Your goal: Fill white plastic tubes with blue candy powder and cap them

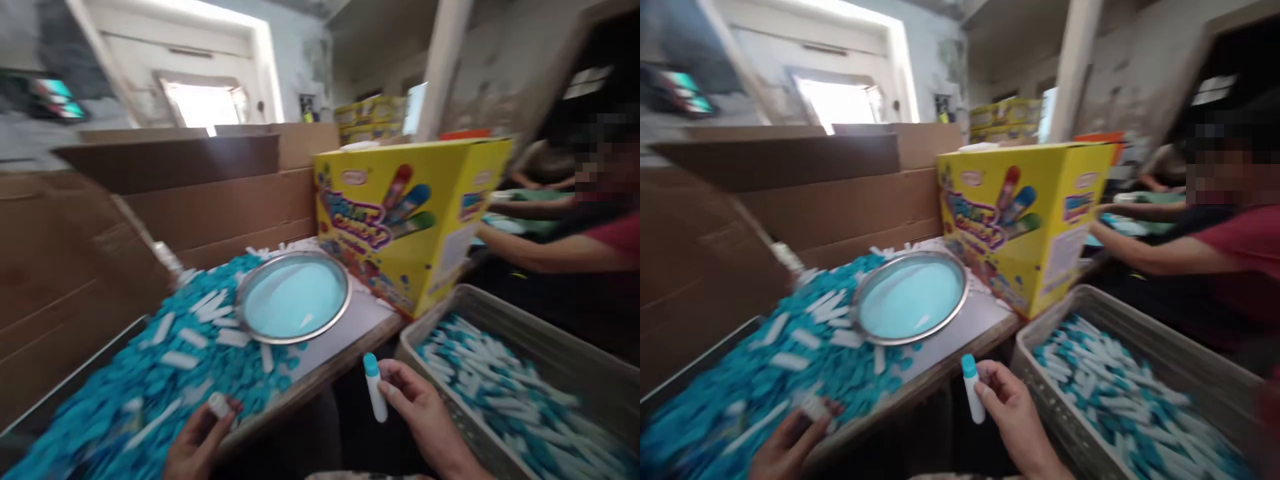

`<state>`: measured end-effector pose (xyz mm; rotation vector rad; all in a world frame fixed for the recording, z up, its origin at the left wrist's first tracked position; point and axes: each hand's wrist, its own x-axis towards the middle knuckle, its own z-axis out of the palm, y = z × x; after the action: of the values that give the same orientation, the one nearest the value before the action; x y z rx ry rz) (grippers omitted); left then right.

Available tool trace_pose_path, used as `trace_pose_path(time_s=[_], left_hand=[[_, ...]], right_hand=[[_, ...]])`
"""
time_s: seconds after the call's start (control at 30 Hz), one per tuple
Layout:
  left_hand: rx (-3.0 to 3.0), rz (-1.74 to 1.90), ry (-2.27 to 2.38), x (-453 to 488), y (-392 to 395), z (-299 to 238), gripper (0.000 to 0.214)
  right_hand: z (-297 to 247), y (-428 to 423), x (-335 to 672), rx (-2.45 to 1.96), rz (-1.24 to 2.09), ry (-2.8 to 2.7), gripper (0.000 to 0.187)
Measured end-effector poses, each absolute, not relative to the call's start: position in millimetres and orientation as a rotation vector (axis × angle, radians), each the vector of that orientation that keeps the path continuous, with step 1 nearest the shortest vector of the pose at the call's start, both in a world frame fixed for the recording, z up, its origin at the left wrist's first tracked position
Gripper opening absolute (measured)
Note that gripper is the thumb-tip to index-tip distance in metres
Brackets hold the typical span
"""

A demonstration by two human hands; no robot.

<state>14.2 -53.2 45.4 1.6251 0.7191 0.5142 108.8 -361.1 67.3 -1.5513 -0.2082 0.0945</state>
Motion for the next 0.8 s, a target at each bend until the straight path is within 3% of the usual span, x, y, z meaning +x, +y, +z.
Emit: trace_pose_path(time_s=[0.13,0.3,0.57,0.8], left_hand=[[1.449,0.521,0.72,-5,-53,51,0.045],[1.364,0.554,0.716,-23,-57,54,0.039],[1.402,0.438,0.619,-17,-66,35,0.024],[1.436,0.341,0.485,9,-74,30,0.019]], right_hand=[[54,-291,119,-1.65,0.338,-0.57,0.019],[31,-228,138,-1.751,0.322,-0.817,0.022],[2,-215,158,-1.754,0.366,-0.685,0.034],[7,-184,149,-1.709,0.317,-0.795,0.03]])
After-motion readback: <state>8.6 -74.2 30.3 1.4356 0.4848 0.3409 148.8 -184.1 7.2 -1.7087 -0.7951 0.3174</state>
